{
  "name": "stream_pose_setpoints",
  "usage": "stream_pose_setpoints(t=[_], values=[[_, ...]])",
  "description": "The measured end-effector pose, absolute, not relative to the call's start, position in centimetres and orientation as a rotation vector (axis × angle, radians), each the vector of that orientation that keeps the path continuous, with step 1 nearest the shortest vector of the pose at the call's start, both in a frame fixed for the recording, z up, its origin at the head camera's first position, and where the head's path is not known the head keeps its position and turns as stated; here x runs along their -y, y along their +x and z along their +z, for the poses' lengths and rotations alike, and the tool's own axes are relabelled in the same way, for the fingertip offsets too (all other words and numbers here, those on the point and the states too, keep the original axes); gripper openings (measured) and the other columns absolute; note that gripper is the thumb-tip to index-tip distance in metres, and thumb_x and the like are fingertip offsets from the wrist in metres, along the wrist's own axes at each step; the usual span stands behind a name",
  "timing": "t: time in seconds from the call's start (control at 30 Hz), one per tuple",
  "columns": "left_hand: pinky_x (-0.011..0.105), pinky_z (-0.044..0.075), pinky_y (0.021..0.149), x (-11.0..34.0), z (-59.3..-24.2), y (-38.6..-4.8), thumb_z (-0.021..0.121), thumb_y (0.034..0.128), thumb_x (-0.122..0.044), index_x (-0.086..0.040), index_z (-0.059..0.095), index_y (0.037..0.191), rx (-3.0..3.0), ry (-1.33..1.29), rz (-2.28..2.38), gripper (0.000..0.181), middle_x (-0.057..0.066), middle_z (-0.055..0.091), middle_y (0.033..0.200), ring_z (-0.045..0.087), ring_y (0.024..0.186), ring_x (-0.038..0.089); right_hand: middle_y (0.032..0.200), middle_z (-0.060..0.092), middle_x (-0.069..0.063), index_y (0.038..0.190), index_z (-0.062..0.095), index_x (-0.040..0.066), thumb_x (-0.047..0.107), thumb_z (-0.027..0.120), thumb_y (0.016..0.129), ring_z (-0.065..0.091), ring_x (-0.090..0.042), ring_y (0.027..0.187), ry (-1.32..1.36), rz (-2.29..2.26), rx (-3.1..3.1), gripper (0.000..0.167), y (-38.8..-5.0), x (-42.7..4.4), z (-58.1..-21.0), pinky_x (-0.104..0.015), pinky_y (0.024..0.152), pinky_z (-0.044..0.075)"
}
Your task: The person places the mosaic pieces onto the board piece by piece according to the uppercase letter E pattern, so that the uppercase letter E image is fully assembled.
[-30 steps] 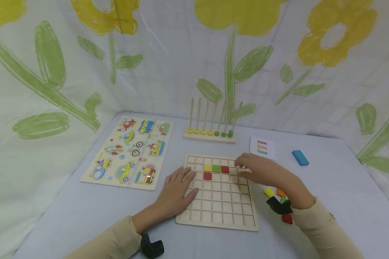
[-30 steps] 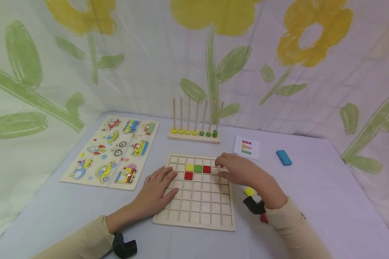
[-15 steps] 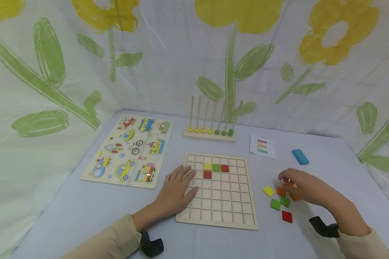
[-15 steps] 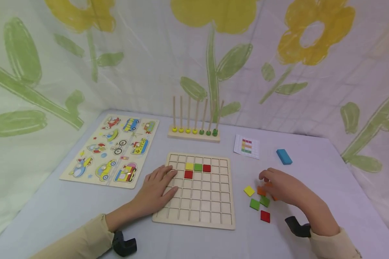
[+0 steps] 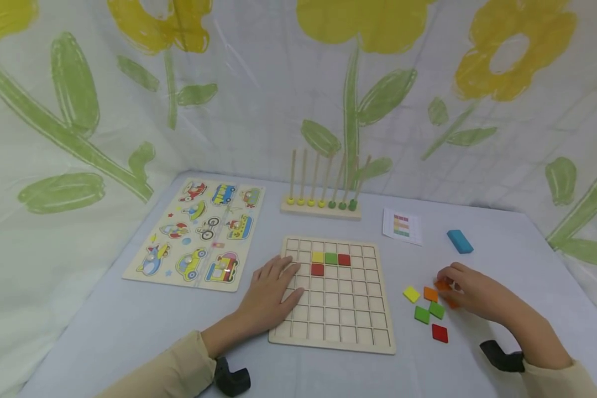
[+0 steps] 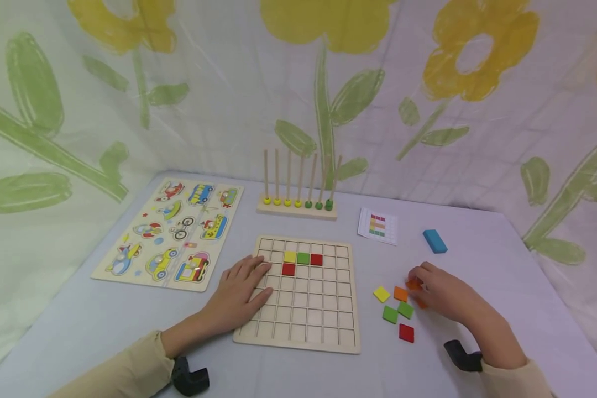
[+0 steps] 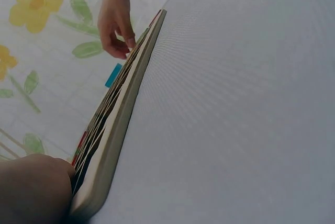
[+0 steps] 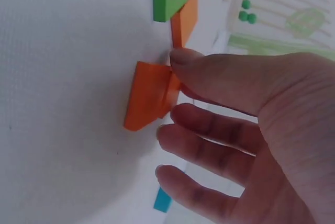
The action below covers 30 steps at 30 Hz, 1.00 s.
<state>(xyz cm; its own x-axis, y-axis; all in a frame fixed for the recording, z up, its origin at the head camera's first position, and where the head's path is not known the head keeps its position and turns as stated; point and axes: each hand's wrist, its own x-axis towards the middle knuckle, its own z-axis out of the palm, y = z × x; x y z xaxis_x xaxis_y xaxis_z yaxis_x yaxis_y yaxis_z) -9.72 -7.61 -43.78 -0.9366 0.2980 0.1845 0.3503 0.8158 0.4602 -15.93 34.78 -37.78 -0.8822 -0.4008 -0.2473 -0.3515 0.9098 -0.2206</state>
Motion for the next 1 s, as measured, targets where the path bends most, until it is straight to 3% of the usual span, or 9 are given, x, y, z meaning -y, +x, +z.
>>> stream_pose_setpoints(t=[0.37, 0.77, 1.0], values=[[0.054, 0.023, 0.11, 7.63, -43.78, -9.69, 0.051, 0.0963, -0.041, -0.013, 0.044, 0.143, 2.883, -0.515, -0.776, 0.055, 0.01, 0.037, 0.15, 0.023, 0.143, 0.031, 0.098, 0.057, -0.002, 0.103, 0.064, 0.009, 0.013, 0.072, 0.084, 0.056, -0.018, 0.088, -0.615, -0.28, -2.837, 0.021, -15.92, -34.15, -37.96, -0.03, 0.072, 0.056], [0.054, 0.023, 0.11, 7.61, -43.91, -9.74, 0.051, 0.0962, -0.041, -0.012, 0.044, 0.143, 2.88, -0.53, -0.781, 0.055, 0.01, 0.038, 0.149, 0.023, 0.143, 0.031, 0.097, 0.061, -0.007, 0.11, 0.061, 0.0, 0.021, 0.072, 0.084, 0.055, -0.02, 0.084, -0.421, -0.268, -2.797, 0.035, -16.13, -34.73, -37.82, -0.04, 0.076, 0.055], [0.054, 0.024, 0.109, 7.67, -43.99, -9.78, 0.05, 0.0964, -0.041, -0.012, 0.044, 0.143, 2.872, -0.533, -0.774, 0.055, 0.01, 0.038, 0.149, 0.023, 0.143, 0.031, 0.1, 0.061, -0.007, 0.113, 0.061, 0.001, 0.02, 0.071, 0.085, 0.054, -0.021, 0.087, -0.451, -0.292, -2.798, 0.035, -16.27, -34.54, -37.89, -0.041, 0.077, 0.055]])
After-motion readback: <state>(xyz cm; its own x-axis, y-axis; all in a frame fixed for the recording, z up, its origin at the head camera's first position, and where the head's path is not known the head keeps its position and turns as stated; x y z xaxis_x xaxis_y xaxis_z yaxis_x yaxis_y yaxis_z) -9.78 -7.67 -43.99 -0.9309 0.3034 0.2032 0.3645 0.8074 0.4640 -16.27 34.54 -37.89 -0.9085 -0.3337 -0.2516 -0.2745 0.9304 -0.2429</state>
